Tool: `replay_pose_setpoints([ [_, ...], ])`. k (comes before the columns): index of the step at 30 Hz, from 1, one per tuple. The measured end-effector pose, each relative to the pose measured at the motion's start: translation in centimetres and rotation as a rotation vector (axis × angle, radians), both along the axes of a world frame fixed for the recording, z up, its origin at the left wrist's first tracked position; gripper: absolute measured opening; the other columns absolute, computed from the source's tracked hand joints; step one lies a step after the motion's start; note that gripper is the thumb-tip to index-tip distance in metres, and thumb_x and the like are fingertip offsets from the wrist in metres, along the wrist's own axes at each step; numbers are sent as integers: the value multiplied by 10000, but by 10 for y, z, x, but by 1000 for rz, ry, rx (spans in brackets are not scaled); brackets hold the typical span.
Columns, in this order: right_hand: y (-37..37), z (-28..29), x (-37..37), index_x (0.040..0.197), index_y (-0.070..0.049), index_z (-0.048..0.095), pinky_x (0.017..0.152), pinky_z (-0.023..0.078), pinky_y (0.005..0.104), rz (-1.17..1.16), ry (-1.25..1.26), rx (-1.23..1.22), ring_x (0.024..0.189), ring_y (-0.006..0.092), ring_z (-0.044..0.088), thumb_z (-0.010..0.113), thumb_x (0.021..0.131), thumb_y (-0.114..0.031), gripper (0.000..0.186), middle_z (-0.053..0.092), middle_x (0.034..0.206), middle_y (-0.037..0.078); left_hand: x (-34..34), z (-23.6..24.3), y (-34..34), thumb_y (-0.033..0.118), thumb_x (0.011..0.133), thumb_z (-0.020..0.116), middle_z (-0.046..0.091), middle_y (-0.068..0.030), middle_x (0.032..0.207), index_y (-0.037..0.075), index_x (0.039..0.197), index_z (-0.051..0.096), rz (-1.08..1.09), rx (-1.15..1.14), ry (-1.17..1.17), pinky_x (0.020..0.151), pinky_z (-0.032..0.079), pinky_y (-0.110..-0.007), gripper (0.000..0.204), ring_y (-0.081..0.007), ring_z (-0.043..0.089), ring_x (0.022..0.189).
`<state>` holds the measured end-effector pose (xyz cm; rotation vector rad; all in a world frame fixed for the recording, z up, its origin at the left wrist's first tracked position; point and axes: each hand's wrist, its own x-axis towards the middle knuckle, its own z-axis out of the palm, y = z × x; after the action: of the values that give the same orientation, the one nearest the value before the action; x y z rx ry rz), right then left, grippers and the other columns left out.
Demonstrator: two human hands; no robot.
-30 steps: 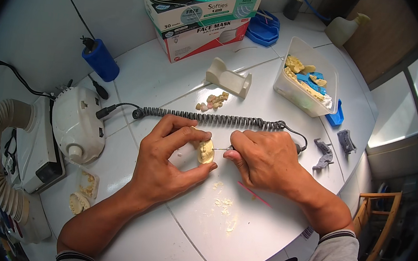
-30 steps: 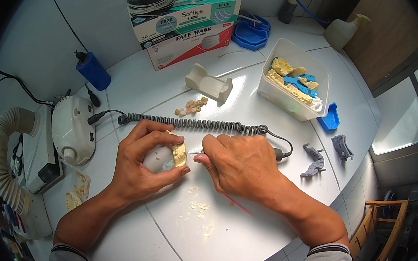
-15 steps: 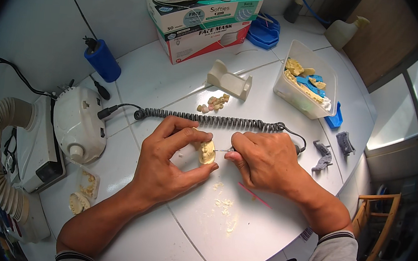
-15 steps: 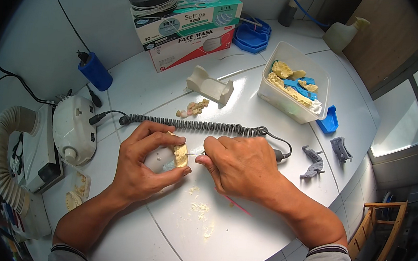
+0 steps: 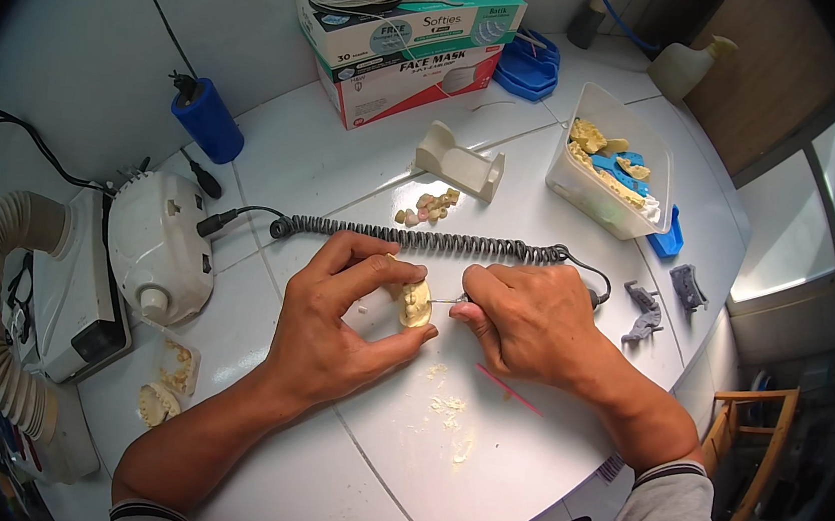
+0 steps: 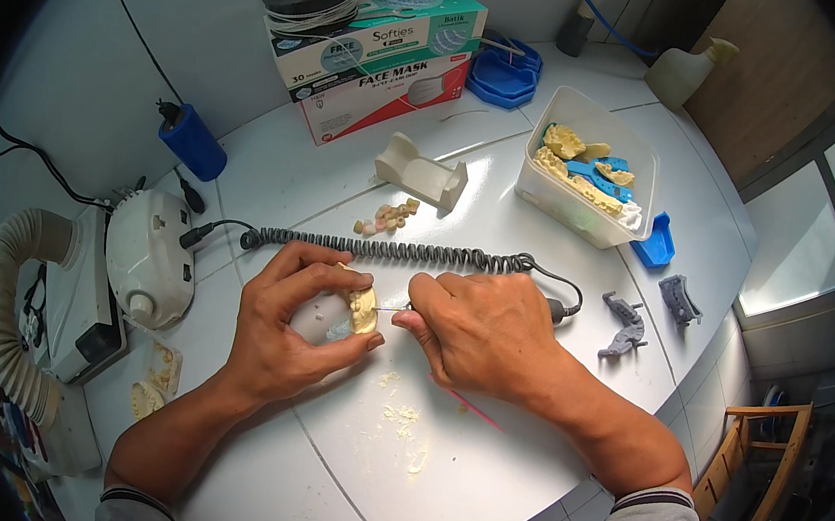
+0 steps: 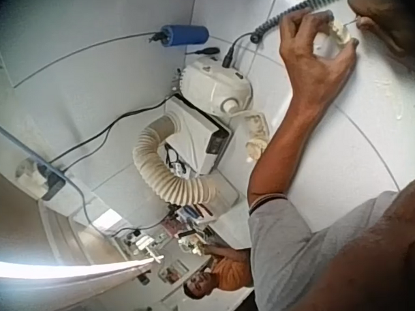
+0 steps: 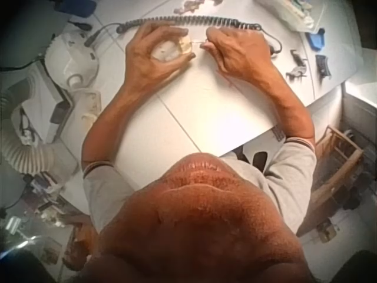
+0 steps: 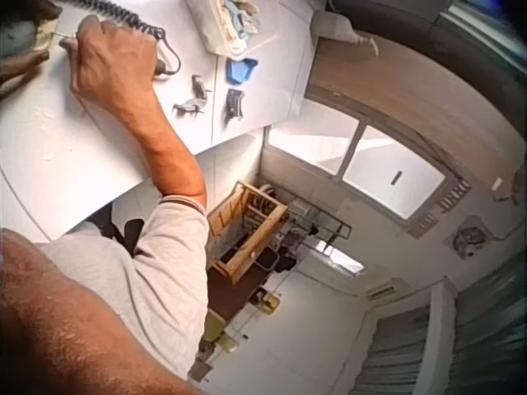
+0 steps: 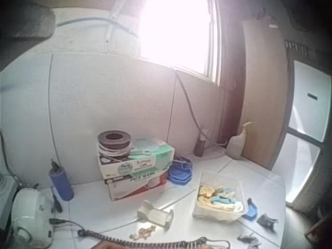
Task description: The recorder uses a micro-motor hand tool to trim and refine a plaster dental model at a laboratory workbench.
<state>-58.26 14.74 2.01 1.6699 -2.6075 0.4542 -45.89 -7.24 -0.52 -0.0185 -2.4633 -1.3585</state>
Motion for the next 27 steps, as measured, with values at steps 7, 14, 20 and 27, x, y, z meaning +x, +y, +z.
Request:
replay_pose_setpoints([
  [7, -1, -1, 0, 885, -94, 617, 498, 522, 468, 0, 2, -4, 577, 326, 692, 626, 1099, -407, 379, 678, 681, 95, 0, 1, 0, 199, 734, 991, 689, -167, 1233, 75, 1165, 824, 3, -7, -5, 1021, 599, -403, 478, -284, 720, 1191],
  [14, -1, 1, -1, 885, -91, 621, 507, 527, 464, 6, -6, 5, 585, 326, 695, 648, 1088, -396, 368, 681, 687, 95, 0, -1, -1, 199, 731, 992, 687, -161, 1234, 75, 1166, 824, 3, 1, -5, 1016, 602, -399, 482, -277, 720, 1187],
  [20, -1, 0, 1, 886, -89, 627, 517, 534, 460, -12, 1, -7, 589, 328, 697, 655, 1084, -395, 366, 687, 696, 96, 0, 1, 1, 196, 733, 991, 685, -160, 1225, 74, 1160, 825, 5, -5, -1, 1016, 601, -397, 474, -277, 716, 1189],
  [27, -2, 1, 1, 889, -88, 633, 512, 536, 459, -9, -1, -2, 590, 324, 701, 654, 1084, -401, 369, 689, 694, 93, 0, 0, 1, 202, 725, 997, 685, -159, 1220, 79, 1155, 827, 5, 7, -5, 1011, 596, -397, 479, -279, 713, 1188],
])
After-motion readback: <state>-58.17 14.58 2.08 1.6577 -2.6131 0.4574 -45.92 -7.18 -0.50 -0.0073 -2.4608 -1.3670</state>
